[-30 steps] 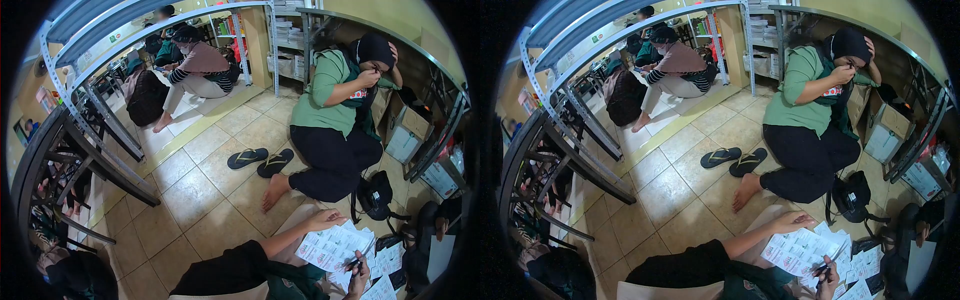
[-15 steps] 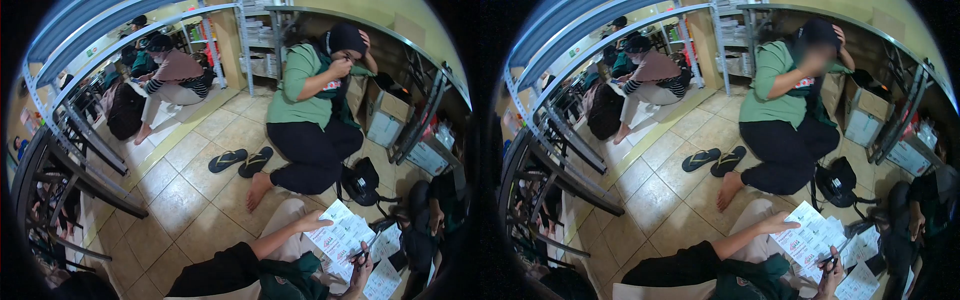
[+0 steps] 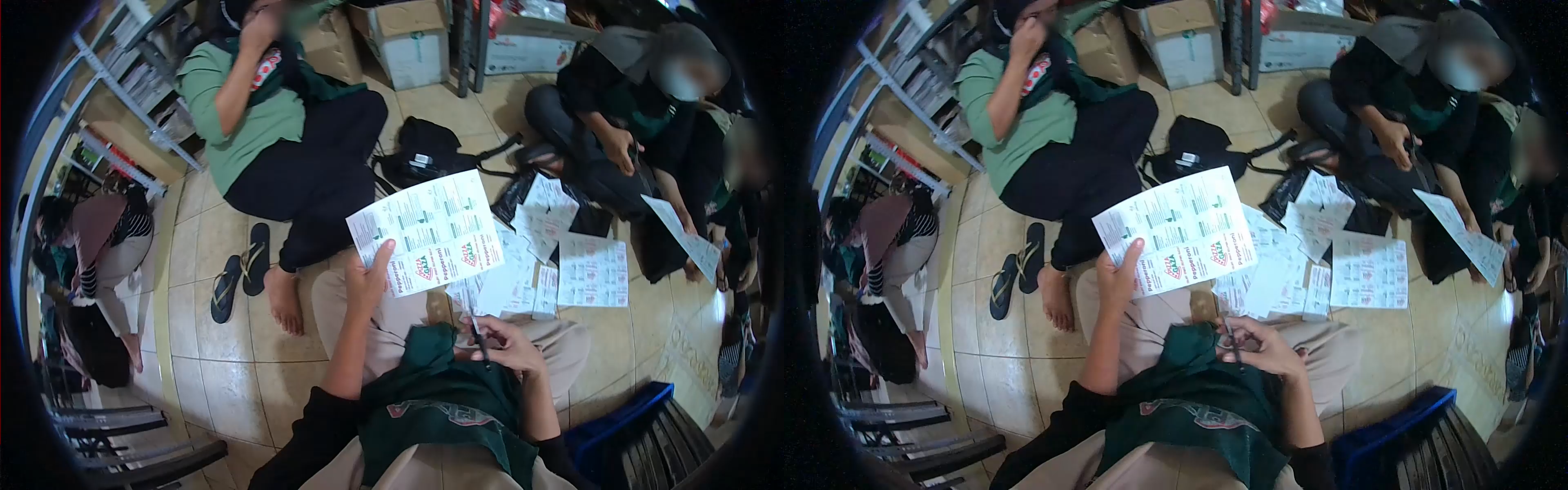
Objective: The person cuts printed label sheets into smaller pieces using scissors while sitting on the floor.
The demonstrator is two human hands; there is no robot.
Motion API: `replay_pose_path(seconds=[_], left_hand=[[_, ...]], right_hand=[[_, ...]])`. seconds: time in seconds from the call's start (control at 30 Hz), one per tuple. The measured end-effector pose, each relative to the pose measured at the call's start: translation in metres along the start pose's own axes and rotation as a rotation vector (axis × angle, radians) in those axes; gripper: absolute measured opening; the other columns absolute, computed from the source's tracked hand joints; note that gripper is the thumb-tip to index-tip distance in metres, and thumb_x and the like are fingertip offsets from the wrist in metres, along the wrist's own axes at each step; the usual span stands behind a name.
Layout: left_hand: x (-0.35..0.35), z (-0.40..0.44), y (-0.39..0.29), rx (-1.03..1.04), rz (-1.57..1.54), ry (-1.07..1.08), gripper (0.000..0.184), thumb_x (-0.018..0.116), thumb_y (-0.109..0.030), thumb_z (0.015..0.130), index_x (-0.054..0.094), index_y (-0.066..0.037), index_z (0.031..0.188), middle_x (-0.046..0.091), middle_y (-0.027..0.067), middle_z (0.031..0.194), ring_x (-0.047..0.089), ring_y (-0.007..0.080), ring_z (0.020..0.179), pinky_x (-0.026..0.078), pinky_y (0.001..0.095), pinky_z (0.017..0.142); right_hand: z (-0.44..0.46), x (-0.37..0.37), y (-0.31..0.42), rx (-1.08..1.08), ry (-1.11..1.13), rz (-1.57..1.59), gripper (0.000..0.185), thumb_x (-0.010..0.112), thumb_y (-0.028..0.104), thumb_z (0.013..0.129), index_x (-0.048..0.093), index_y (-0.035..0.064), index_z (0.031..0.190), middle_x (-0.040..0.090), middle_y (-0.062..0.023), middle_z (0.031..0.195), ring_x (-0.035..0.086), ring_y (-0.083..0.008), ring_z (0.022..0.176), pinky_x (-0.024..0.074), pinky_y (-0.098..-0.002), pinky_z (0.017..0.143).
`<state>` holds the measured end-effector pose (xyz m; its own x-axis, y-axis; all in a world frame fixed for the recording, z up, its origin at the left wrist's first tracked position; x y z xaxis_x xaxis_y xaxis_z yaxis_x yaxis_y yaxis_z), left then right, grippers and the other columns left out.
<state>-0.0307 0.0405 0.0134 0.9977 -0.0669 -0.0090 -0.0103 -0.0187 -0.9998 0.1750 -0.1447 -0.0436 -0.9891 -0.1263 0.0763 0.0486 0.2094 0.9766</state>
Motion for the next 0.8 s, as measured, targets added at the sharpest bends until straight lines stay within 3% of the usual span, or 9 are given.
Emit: replay_pose_path(seconds=[0.07, 0.3, 0.8], left_hand=[[0.004, 0.0, 0.002, 0.017, -0.012, 0.033, 0.025, 0.064, -0.025, 0.086, 0.067, 0.0, 0.086, 0.059, -0.0011, 0.061, 0.045, 0.0017, 0.044, 0.031, 0.0194, 0.039], [0.011, -0.004, 0.005, -0.012, 0.03, 0.109, 0.027, 0.064, -0.026, 0.086, 0.066, 0.001, 0.088, 0.062, 0.0009, 0.066, 0.048, 0.002, 0.048, 0.034, 0.0185, 0.042], [0.015, -0.007, 0.002, -0.023, 0.035, 0.147, 0.028, 0.064, -0.025, 0.087, 0.066, 0.002, 0.093, 0.065, 0.0034, 0.074, 0.054, 0.0038, 0.057, 0.04, 0.0195, 0.05]], right_hand=[[0.004, 0.018, 0.016, -0.043, 0.109, 0.153, 0.059, 0.07, 0.004, 0.076, 0.046, 0.0031, 0.129, 0.057, -0.0032, 0.107, 0.056, -0.0103, 0.089, 0.0445, -0.0242, 0.08], [0.012, 0.017, 0.027, -0.09, 0.122, 0.499, 0.059, 0.071, 0.007, 0.077, 0.045, 0.0014, 0.13, 0.057, -0.0073, 0.109, 0.057, -0.0124, 0.087, 0.0451, -0.0251, 0.08], [0.015, 0.017, 0.026, -0.098, 0.106, 0.485, 0.057, 0.069, 0.004, 0.078, 0.045, 0.0021, 0.13, 0.055, -0.0061, 0.11, 0.057, -0.0112, 0.089, 0.0446, -0.0231, 0.079]])
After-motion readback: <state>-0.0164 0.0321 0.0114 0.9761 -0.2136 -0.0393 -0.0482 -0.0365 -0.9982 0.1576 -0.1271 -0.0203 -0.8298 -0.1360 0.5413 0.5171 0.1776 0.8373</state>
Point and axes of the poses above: each hand's wrist, its own z-axis towards the middle knuckle, its own x-axis out of the palm, y = z × x, the point moved 3 cm from there along z, towards the middle knuckle
